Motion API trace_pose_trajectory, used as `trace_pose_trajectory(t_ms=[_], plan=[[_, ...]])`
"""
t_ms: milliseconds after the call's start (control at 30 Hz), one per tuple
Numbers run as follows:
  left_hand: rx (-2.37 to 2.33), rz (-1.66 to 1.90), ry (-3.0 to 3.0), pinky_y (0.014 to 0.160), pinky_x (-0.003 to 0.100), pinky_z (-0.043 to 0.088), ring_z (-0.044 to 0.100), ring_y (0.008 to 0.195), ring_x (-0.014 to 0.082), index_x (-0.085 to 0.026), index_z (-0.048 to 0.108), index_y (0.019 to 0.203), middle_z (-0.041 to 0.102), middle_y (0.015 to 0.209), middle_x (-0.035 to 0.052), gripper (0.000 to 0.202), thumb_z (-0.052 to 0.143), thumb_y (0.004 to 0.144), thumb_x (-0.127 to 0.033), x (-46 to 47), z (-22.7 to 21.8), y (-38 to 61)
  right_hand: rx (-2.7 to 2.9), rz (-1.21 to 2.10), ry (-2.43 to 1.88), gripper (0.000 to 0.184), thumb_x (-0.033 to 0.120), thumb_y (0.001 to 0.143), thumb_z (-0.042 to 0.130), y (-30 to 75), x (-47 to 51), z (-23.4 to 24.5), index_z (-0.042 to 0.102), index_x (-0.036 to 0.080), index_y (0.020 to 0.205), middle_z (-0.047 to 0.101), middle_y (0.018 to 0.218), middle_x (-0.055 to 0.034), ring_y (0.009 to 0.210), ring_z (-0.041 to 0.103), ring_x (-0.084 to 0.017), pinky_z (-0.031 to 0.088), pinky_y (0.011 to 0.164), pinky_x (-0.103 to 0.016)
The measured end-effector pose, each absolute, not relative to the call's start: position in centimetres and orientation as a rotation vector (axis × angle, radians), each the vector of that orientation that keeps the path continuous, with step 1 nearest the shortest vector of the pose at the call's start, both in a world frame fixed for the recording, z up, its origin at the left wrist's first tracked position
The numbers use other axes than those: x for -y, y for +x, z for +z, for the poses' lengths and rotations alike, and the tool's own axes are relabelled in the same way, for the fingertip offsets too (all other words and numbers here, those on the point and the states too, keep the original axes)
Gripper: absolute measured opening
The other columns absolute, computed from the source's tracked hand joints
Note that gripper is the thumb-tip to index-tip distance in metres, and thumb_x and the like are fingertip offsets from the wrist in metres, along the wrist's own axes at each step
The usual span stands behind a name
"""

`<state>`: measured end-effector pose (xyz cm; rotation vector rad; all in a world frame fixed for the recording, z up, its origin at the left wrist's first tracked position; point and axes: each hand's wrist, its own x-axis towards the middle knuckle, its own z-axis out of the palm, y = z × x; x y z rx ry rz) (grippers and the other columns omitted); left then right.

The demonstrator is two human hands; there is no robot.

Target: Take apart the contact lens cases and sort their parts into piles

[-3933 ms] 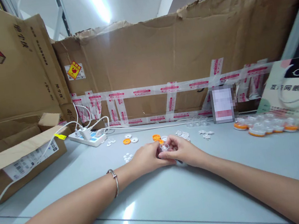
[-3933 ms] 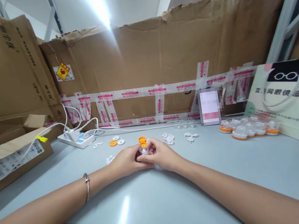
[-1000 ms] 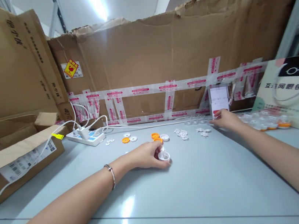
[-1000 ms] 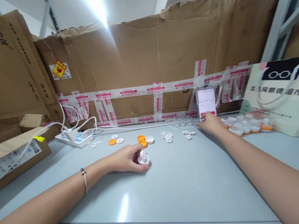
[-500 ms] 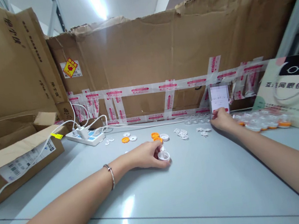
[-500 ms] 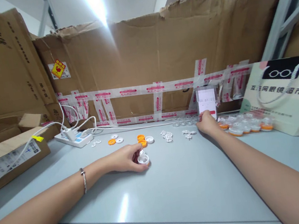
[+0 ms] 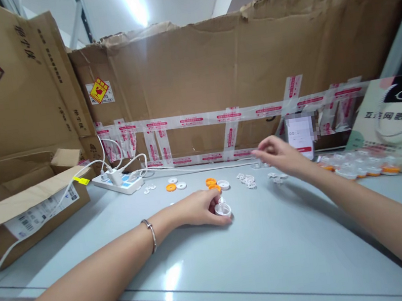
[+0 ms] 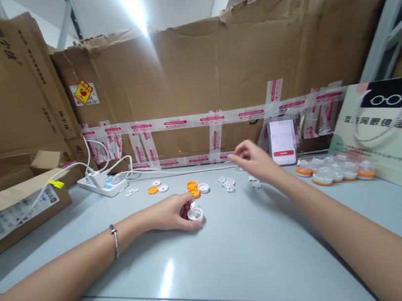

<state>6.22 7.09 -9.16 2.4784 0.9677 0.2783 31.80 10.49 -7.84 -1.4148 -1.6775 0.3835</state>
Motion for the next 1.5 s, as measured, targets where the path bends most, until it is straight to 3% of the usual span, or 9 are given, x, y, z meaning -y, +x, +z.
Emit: trace_pose_trajectory(t_ms=[133,267,467,633,767,967,1167,1333,1500], plan=[[-0.974,0.301,2.482,0.049,0.02,0.03,0.044,0.057,0.0102,-0.017,0.047,0.081,0.05,0.068,-0.0021,0.039,0.06,0.065,-0.049,-7.1,-9.2,6.3,2.189,0.709,-1.123,0.028,0.044,0.071,0.058,26.4,-6.9,-7.8,0.046,0.02,0.079,0.045,0.062,0.0045,0.056,0.04,-0.01,0.032,0.051,-0.023],[-0.926,0.306,2.446,0.048,0.02,0.029,0.043,0.057,0.0098,-0.016,0.051,0.084,0.047,0.066,-0.0027,0.038,0.061,0.066,-0.048,-7.4,-9.5,6.4,2.303,0.774,-1.13,0.029,0.042,0.068,0.062,24.2,-5.6,-9.3,0.047,0.019,0.075,0.042,0.062,0.0052,0.056,0.037,-0.009,0.029,0.051,-0.022],[-0.89,0.367,2.389,0.049,0.019,0.031,0.045,0.059,0.0102,-0.015,0.052,0.083,0.049,0.067,-0.0023,0.04,0.066,0.062,-0.047,-7.9,-10.1,6.4,2.293,0.717,-1.152,0.024,0.036,0.071,0.058,23.9,-5.8,-10.2,0.043,0.018,0.065,0.039,0.061,0.0046,0.057,0.035,-0.009,0.028,0.052,-0.022],[-0.864,0.391,2.412,0.05,0.02,0.033,0.045,0.06,0.0104,-0.014,0.053,0.086,0.051,0.068,-0.0016,0.036,0.063,0.065,-0.042,-7.9,-10.1,6.4,2.439,0.489,-1.003,0.007,0.016,0.077,0.047,23.7,-5.2,-9.7,0.049,0.017,0.07,0.051,0.072,-0.0011,0.065,0.044,-0.012,0.035,0.061,-0.025],[-0.841,0.401,2.417,0.05,0.02,0.033,0.045,0.06,0.0102,-0.014,0.052,0.085,0.051,0.068,-0.002,0.033,0.062,0.065,-0.039,-7.8,-10.1,6.6,2.467,0.431,-0.895,0.013,0.007,0.077,0.042,23.8,-5.3,-9.9,0.05,0.017,0.073,0.056,0.08,-0.0043,0.072,0.049,-0.014,0.038,0.066,-0.026],[-0.811,0.368,2.386,0.05,0.019,0.033,0.045,0.058,0.0088,-0.016,0.051,0.082,0.049,0.067,-0.0033,0.025,0.061,0.066,-0.032,-7.6,-9.7,6.7,2.45,0.449,-0.983,0.011,0.014,0.081,0.038,23.8,-5.1,-9.6,0.046,0.019,0.075,0.057,0.077,-0.0037,0.068,0.051,-0.014,0.038,0.063,-0.026],[-0.904,0.355,2.39,0.048,0.02,0.031,0.044,0.057,0.009,-0.016,0.049,0.078,0.049,0.068,-0.0023,0.033,0.063,0.064,-0.042,-7.5,-9.7,6.6,2.257,0.376,-1.128,0.011,0.025,0.085,0.038,24.3,-4.1,-7.4,0.048,0.02,0.086,0.06,0.074,-0.002,0.064,0.052,-0.015,0.037,0.059,-0.026],[-0.883,0.296,2.361,0.049,0.02,0.033,0.044,0.056,0.0088,-0.016,0.05,0.078,0.049,0.065,-0.0032,0.033,0.063,0.063,-0.043,-7.4,-9.5,6.4,2.111,0.677,-0.984,0.015,0.03,0.085,0.041,24.3,-3.5,-7.0,0.05,0.022,0.094,0.061,0.083,-0.0022,0.074,0.055,-0.016,0.042,0.065,-0.028],[-0.867,0.168,2.387,0.05,0.02,0.035,0.047,0.056,0.0095,-0.017,0.056,0.085,0.051,0.064,-0.0034,0.034,0.066,0.062,-0.04,-7.1,-8.1,6.1,1.918,1.006,-0.837,0.018,0.03,0.082,0.048,23.8,-2.7,-6.8,0.042,0.023,0.098,0.059,0.073,0.0007,0.07,0.057,-0.014,0.046,0.064,-0.029]])
